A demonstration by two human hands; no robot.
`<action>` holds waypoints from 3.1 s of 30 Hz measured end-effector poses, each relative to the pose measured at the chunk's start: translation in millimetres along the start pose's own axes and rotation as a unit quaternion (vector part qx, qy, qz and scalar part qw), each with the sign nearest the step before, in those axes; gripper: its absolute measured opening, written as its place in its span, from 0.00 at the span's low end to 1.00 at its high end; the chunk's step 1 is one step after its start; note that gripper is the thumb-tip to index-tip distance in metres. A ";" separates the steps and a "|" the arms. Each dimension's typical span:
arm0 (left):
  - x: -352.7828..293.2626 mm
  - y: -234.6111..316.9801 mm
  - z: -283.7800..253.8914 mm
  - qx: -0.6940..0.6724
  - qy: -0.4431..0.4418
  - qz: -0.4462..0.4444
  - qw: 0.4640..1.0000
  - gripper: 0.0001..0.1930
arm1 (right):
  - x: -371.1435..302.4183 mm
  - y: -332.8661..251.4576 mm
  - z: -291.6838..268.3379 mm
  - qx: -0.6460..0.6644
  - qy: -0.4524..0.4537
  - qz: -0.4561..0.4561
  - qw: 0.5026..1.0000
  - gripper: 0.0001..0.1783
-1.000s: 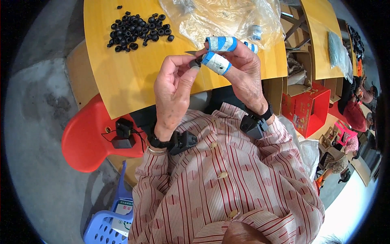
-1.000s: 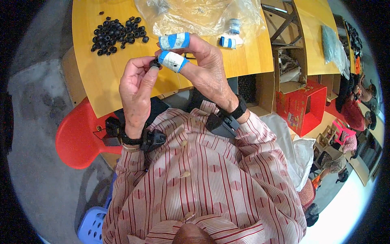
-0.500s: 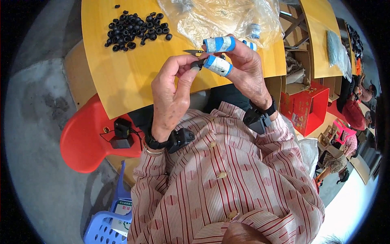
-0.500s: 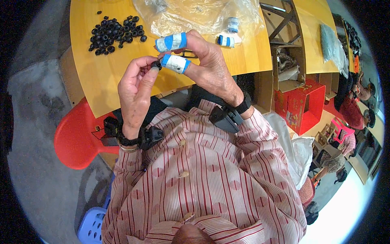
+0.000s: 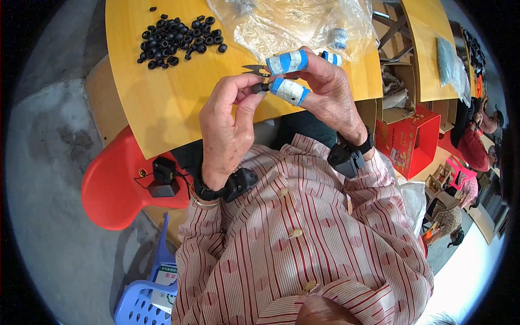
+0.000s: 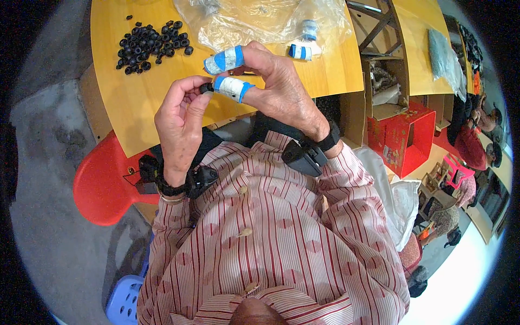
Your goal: The person assembles small black components by inserting parts into them by hand, working on pieces one at a time at the table.
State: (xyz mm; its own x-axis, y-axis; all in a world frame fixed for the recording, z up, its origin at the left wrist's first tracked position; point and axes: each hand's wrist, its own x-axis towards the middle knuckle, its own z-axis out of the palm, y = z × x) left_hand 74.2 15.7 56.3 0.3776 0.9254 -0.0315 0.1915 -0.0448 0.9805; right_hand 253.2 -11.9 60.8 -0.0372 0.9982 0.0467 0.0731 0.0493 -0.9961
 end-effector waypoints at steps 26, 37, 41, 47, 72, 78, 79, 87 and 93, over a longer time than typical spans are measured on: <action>0.0 2.7 -6.2 0.097 -0.050 0.045 0.993 0.07 | -4.6 2.2 0.5 -0.042 -0.017 0.105 0.993 0.16; -1.8 -5.5 -7.4 -0.277 -0.069 -0.160 0.945 0.11 | -2.0 -8.4 -13.1 -0.308 -0.048 -0.112 0.943 0.26; -1.5 -7.1 -5.2 -0.274 -0.069 -0.159 0.946 0.11 | -6.4 -11.0 -5.0 -0.423 -0.074 -0.148 0.891 0.32; -0.7 -5.7 -4.6 -0.264 -0.066 -0.156 0.949 0.11 | -3.6 -13.3 -4.7 -0.452 -0.093 -0.182 0.868 0.30; 2.8 2.9 -4.0 -0.288 -0.110 -0.206 0.929 0.12 | -4.7 -14.9 -12.1 -0.426 -0.070 -0.155 0.888 0.27; 3.5 2.7 -3.9 -0.285 -0.119 -0.210 0.928 0.10 | -9.3 -17.4 -11.6 -0.491 -0.099 -0.156 0.851 0.27; 3.3 1.8 -5.0 -0.282 -0.123 -0.211 0.928 0.10 | -9.2 -17.2 -10.9 -0.462 -0.086 -0.157 0.869 0.27; 2.5 -2.4 -7.0 -0.299 -0.140 -0.225 0.917 0.12 | -9.3 -9.5 -26.2 -0.022 -0.019 0.066 0.997 0.16; 3.4 -4.9 -8.1 -0.366 -0.153 -0.235 0.887 0.13 | -4.3 -7.0 -8.2 0.066 -0.018 0.096 0.993 0.18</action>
State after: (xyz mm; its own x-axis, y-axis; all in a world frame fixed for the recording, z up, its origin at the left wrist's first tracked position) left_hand 67.2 22.1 53.0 0.6621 0.6263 -0.4116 -0.2043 0.6792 0.7049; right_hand 261.1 -16.3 68.2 -0.0709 0.9868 -0.1456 -0.0488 -0.1492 -0.9876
